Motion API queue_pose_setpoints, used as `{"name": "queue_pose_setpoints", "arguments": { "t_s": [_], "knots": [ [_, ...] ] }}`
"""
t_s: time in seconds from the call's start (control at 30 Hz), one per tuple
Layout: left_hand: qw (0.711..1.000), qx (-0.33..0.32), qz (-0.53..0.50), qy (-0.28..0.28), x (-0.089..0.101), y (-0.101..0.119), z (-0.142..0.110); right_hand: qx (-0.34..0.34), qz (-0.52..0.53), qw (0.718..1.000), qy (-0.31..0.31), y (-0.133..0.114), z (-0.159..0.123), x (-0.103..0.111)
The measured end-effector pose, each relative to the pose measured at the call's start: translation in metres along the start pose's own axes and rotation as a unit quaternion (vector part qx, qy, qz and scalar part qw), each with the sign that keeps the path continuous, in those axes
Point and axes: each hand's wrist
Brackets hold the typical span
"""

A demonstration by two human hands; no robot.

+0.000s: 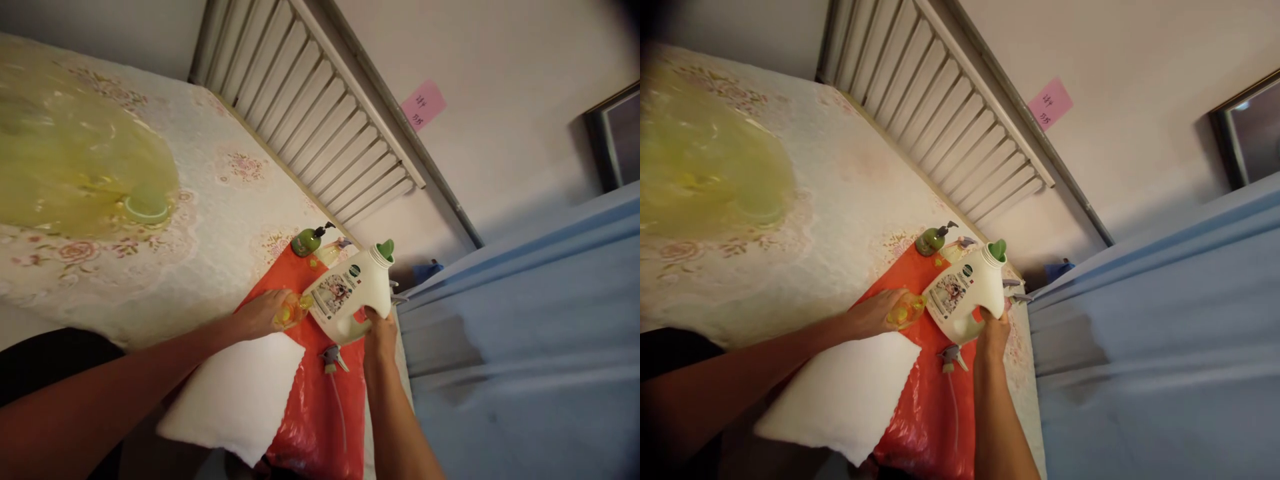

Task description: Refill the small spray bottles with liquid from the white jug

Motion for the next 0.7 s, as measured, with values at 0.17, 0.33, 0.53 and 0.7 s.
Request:
{"name": "queue_pose_setpoints", "arguments": {
  "t_s": [0.17, 0.33, 0.53, 0.7],
  "knots": [
    [1.0, 0.002, 0.006, -0.01, 0.009, 0.009, -0.001, -0.059, 0.116, 0.989, 0.077, 0.01, -0.01, -0.032],
    [1.0, 0.011, 0.017, -0.006, 0.006, 0.006, -0.001, -0.07, 0.138, 0.986, 0.065, 0.021, -0.02, -0.045],
    [1.0, -0.002, 0.002, -0.029, 0.003, -0.003, 0.001, -0.049, 0.121, 0.991, 0.032, 0.032, -0.021, -0.045],
    [0.999, 0.022, 0.015, -0.035, 0.001, -0.005, 0.002, -0.05, 0.096, 0.994, 0.014, 0.033, -0.016, -0.044]
  ]
}}
Point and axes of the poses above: each hand's wrist, its own z-axis towards the middle knuckle, its own x-axis out of the back of the hand, y = z × x, and after that the axes turned 8 degrees about z, right-handed
